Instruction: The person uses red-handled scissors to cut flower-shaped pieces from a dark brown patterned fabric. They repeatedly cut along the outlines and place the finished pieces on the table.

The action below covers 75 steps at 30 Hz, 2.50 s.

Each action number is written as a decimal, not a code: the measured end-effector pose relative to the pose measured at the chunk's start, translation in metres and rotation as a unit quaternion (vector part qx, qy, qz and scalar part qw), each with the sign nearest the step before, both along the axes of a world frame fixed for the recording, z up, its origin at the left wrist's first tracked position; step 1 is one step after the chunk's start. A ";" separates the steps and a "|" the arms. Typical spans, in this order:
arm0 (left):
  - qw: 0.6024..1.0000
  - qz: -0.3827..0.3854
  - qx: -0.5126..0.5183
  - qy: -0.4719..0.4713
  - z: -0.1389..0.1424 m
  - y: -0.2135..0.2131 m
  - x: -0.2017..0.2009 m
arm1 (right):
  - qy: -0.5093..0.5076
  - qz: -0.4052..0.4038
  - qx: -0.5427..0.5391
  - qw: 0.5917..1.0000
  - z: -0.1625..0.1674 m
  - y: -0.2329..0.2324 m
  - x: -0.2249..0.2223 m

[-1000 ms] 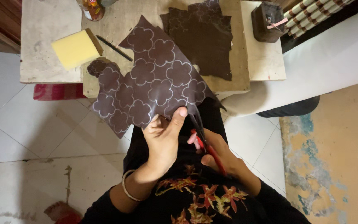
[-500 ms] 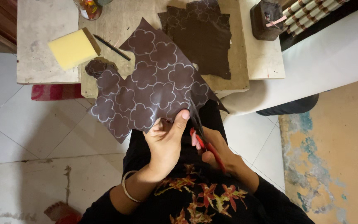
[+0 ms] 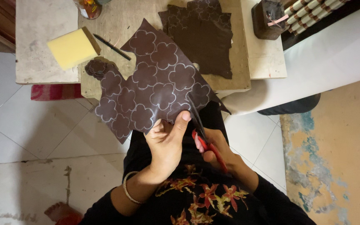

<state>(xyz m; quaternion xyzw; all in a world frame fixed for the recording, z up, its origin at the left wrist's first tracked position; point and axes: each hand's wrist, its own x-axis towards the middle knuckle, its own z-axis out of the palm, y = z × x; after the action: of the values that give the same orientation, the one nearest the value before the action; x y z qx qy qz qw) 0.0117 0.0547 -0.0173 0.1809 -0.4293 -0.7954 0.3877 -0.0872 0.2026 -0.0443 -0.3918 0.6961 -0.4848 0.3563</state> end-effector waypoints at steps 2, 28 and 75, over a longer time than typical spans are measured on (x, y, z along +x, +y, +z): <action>1.000 0.000 -0.002 0.005 0.002 0.000 -0.001 | -0.007 -0.006 -0.003 1.000 -0.003 0.001 0.000; 0.999 -0.041 -0.018 -0.020 -0.005 -0.010 0.011 | -0.014 0.011 0.027 0.999 -0.008 0.018 -0.024; 0.971 -0.228 -0.055 -0.037 0.011 -0.041 0.011 | 0.059 0.049 -0.004 0.997 0.006 0.024 -0.039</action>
<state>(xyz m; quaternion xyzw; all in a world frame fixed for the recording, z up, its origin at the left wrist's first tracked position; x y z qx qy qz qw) 0.0226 0.0134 -0.0065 0.0862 -0.5166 -0.8306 0.1893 -0.1264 0.2268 -0.0381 -0.4543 0.6939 -0.4459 0.3366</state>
